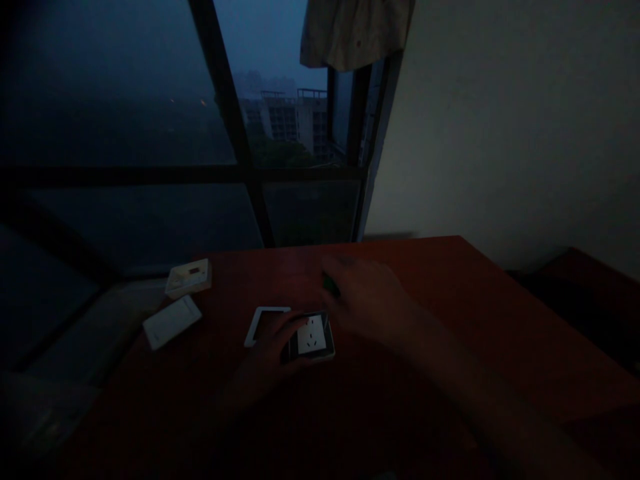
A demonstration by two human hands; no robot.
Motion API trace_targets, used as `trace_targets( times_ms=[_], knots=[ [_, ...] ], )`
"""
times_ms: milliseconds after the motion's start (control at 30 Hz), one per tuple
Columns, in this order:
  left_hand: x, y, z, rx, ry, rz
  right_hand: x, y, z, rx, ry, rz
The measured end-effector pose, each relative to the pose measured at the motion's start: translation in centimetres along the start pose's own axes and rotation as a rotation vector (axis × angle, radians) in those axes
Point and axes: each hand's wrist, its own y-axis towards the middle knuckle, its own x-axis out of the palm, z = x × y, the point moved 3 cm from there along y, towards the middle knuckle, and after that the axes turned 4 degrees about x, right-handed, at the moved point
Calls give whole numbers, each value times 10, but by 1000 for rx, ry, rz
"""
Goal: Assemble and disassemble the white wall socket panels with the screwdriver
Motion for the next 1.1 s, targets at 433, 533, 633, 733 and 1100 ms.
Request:
trace_targets(
  times_ms=[433, 533, 633, 733, 1100],
  knots=[
    [1, -1, -2, 6, -1, 13, 1, 0, 2, 34, -86, 27],
    [2, -1, -3, 1, 5, 15, 1, -1, 3, 34, -68, 23],
    [2, -1, -4, 10, 6, 21, 1, -3, -1, -76, 117, 8],
    [1, -1, -3, 17, -5, 9, 5, -1, -1, -69, 106, 50],
    [-2, 0, -1, -15, -37, 15, 7, 1, -1, -96, 228, 55]
  ],
)
